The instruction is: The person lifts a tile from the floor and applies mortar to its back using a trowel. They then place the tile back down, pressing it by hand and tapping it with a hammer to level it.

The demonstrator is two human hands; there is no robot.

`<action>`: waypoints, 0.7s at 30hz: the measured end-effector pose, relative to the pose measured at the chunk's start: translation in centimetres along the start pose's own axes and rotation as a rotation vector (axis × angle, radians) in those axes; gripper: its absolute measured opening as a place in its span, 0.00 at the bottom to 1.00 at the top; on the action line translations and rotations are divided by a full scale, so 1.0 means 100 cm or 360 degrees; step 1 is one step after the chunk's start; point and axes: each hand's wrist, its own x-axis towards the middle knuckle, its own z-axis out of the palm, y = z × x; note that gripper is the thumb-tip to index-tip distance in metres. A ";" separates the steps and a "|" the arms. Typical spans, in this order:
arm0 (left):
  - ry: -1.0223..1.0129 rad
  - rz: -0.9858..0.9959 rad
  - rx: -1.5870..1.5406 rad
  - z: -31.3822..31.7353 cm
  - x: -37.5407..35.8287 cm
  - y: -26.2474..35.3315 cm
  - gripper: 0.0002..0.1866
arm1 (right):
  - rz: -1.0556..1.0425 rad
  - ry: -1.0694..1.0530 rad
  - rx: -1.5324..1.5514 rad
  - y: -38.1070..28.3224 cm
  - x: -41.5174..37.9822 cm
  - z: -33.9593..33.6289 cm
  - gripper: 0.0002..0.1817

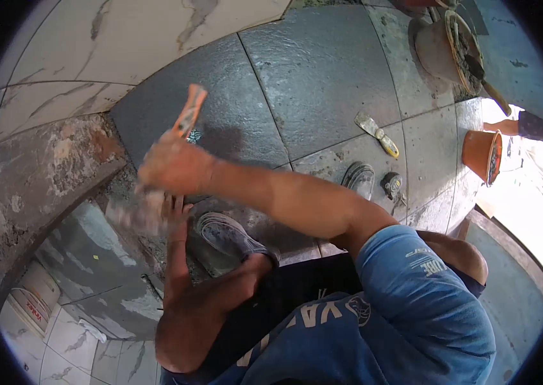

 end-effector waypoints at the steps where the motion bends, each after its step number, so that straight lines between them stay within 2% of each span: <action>1: 0.0137 0.0131 -0.0032 -0.022 0.015 0.021 0.34 | 0.0151 -0.0118 -0.0238 0.013 -0.004 0.000 0.07; 2: 0.0154 0.0123 -0.0028 -0.020 0.013 0.018 0.34 | 0.0294 -0.0232 -0.0480 0.019 -0.004 -0.002 0.08; 3: 0.0115 0.0108 -0.0010 -0.016 0.014 0.015 0.35 | 0.0265 -0.0233 -0.0485 0.023 -0.004 -0.002 0.08; 5: 0.0072 0.0078 0.0002 -0.012 0.012 0.013 0.36 | 0.0427 -0.0502 -0.0378 0.022 -0.004 -0.005 0.05; 6: 0.0069 0.0067 0.0011 -0.011 0.011 0.014 0.37 | 0.0419 -0.0511 -0.0374 0.020 0.000 -0.007 0.05; 8: 0.0072 0.0025 0.0023 -0.009 0.010 0.015 0.39 | 0.0233 -0.0318 -0.0282 0.017 0.011 -0.007 0.05; 9: 0.0075 0.0059 -0.0119 -0.009 0.011 0.014 0.39 | 0.0217 -0.0327 -0.0260 0.021 0.009 -0.002 0.05; 11: 0.0093 0.0061 -0.0246 -0.012 0.009 0.011 0.40 | 0.0227 0.0124 0.0030 0.037 0.006 0.006 0.05; 13: 0.0160 0.0152 0.0076 -0.008 0.012 0.011 0.41 | 0.0237 -0.0010 -0.0056 0.043 0.014 -0.013 0.05; 14: 0.0169 0.0091 0.0089 -0.009 0.011 0.015 0.41 | 0.0277 -0.0136 -0.0145 0.044 0.013 -0.022 0.06; 16: 0.0208 0.0103 -0.0006 -0.019 0.016 0.022 0.37 | 0.0426 0.0172 0.0496 0.049 0.012 -0.030 0.10; 18: 0.0171 0.0016 -0.0020 -0.024 0.015 0.026 0.37 | 0.0773 -0.0133 0.0047 0.067 0.006 -0.033 0.11; 20: 0.0159 -0.0013 -0.0053 -0.027 0.016 0.026 0.37 | 0.0787 0.0090 0.0123 0.063 0.017 -0.033 0.09; 21: 0.0144 0.0005 -0.0055 -0.030 0.016 0.029 0.37 | 0.0754 0.0059 0.0158 0.057 0.024 -0.033 0.09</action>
